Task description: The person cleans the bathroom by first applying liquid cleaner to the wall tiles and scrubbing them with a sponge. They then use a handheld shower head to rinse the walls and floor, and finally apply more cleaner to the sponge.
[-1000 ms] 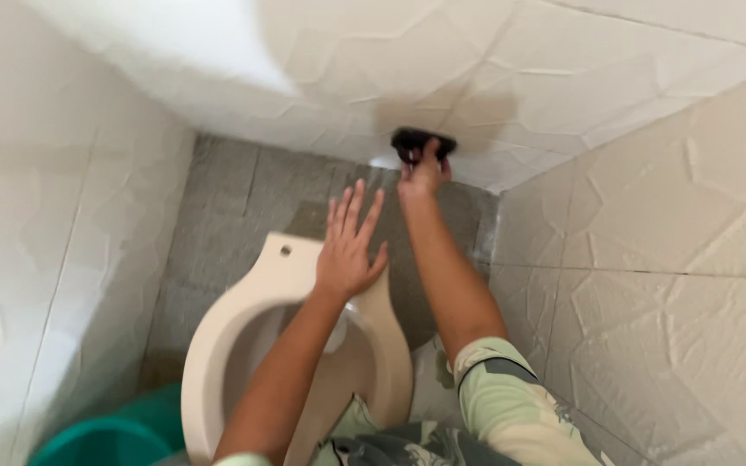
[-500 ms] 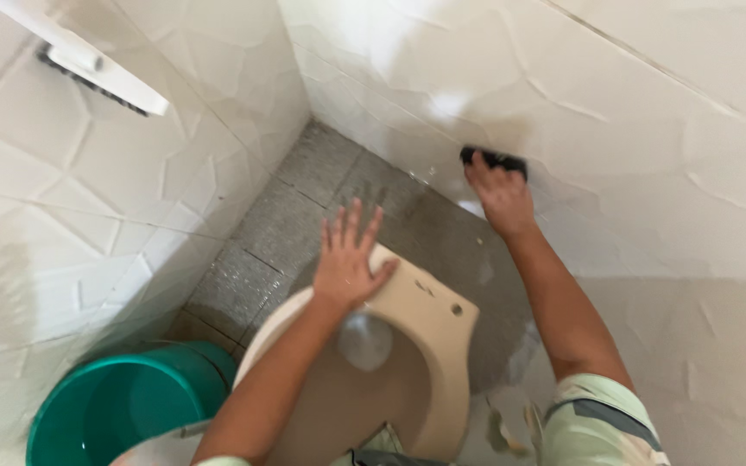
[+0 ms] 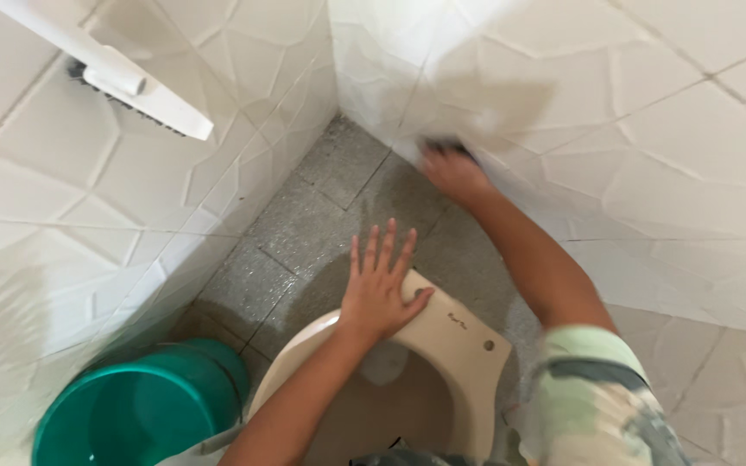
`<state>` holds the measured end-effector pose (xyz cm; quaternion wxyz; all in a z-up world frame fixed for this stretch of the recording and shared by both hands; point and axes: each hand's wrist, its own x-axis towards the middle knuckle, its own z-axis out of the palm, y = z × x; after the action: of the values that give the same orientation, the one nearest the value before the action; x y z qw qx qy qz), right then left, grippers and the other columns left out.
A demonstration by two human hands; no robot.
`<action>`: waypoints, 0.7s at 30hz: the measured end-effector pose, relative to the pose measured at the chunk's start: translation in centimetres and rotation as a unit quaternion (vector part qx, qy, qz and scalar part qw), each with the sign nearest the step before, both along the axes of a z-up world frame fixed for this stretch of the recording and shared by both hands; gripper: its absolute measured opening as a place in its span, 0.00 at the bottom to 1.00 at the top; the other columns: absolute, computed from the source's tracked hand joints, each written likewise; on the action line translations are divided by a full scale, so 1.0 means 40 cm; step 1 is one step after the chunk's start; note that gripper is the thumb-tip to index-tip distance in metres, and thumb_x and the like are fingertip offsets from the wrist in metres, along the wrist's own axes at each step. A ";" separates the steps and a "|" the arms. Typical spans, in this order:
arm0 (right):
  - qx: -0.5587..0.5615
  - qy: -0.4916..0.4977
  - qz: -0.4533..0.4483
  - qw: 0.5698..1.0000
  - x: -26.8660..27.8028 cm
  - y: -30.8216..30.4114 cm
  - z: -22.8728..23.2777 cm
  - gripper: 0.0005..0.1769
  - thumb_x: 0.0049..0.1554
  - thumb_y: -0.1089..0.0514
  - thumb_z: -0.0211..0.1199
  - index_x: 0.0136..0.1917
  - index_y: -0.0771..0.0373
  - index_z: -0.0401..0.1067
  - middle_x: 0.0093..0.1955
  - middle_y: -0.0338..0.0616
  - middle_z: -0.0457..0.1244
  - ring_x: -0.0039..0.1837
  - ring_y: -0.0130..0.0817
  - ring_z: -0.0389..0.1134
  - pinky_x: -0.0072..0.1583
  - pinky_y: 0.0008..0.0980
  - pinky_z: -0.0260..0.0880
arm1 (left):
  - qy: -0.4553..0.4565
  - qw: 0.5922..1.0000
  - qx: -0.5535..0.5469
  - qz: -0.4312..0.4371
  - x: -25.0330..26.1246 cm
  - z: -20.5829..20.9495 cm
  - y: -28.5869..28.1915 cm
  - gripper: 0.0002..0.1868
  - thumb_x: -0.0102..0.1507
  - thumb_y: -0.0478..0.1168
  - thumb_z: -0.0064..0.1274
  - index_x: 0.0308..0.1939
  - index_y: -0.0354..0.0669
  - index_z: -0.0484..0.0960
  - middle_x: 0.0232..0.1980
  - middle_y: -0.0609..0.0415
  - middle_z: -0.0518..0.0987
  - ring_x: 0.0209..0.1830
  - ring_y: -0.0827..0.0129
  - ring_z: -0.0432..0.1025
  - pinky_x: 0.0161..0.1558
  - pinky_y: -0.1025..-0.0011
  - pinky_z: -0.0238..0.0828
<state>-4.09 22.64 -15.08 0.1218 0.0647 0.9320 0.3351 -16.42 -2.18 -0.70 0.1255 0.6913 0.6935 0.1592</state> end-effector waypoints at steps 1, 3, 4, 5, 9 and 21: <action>-0.077 0.168 0.020 0.983 -0.071 0.024 0.027 0.17 0.46 0.59 0.49 0.52 0.60 0.63 0.60 0.44 0.55 0.57 0.33 0.57 0.59 0.31 0.56 | -0.005 1.000 -0.009 0.001 -0.001 -0.004 -0.003 0.43 0.53 0.64 0.35 0.63 0.44 0.44 0.66 0.41 0.42 0.66 0.48 0.38 0.60 0.49 0.28; -0.061 0.216 0.015 0.974 -0.157 0.036 0.048 0.17 0.49 0.60 0.50 0.52 0.64 0.64 0.59 0.46 0.56 0.55 0.32 0.57 0.55 0.29 0.56 | -0.012 1.000 -0.014 0.006 -0.002 -0.010 0.001 0.43 0.53 0.64 0.35 0.63 0.44 0.44 0.66 0.41 0.42 0.66 0.48 0.38 0.60 0.48 0.27; -0.055 0.240 0.009 0.969 -0.179 0.041 0.033 0.17 0.50 0.60 0.50 0.53 0.66 0.64 0.59 0.47 0.57 0.54 0.32 0.57 0.53 0.28 0.56 | -0.014 1.000 -0.015 0.005 -0.004 -0.011 -0.001 0.43 0.53 0.64 0.35 0.64 0.43 0.44 0.66 0.40 0.41 0.66 0.48 0.37 0.60 0.48 0.27; -0.060 0.171 -0.022 0.983 -0.158 0.035 0.002 0.16 0.49 0.60 0.50 0.52 0.65 0.64 0.55 0.46 0.58 0.54 0.33 0.58 0.53 0.29 0.58 | -0.015 1.000 -0.016 0.004 -0.005 -0.012 -0.002 0.43 0.53 0.65 0.34 0.64 0.42 0.44 0.66 0.40 0.41 0.66 0.48 0.37 0.60 0.48 0.27; -0.112 -0.059 -0.172 0.977 0.191 -0.085 -0.143 0.31 0.45 0.55 0.49 0.64 0.55 0.53 0.50 0.53 0.58 0.44 0.39 0.62 0.48 0.33 0.61 | -0.011 1.000 0.004 0.005 -0.015 -0.011 0.012 0.44 0.53 0.65 0.34 0.63 0.42 0.45 0.66 0.40 0.41 0.66 0.48 0.36 0.60 0.48 0.26; -0.046 0.195 -0.022 0.980 -0.239 0.064 -0.158 0.08 0.44 0.58 0.51 0.39 0.59 0.67 0.41 0.40 0.58 0.47 0.32 0.58 0.48 0.27 0.58 | -0.039 0.999 -0.019 0.004 -0.012 0.003 0.013 0.45 0.51 0.65 0.35 0.63 0.41 0.44 0.66 0.39 0.41 0.66 0.48 0.36 0.60 0.49 0.23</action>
<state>-13.64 25.21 -21.40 -0.0516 0.1438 0.9505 0.2705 -16.88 -1.66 -0.56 0.1647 0.6797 0.6935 0.1732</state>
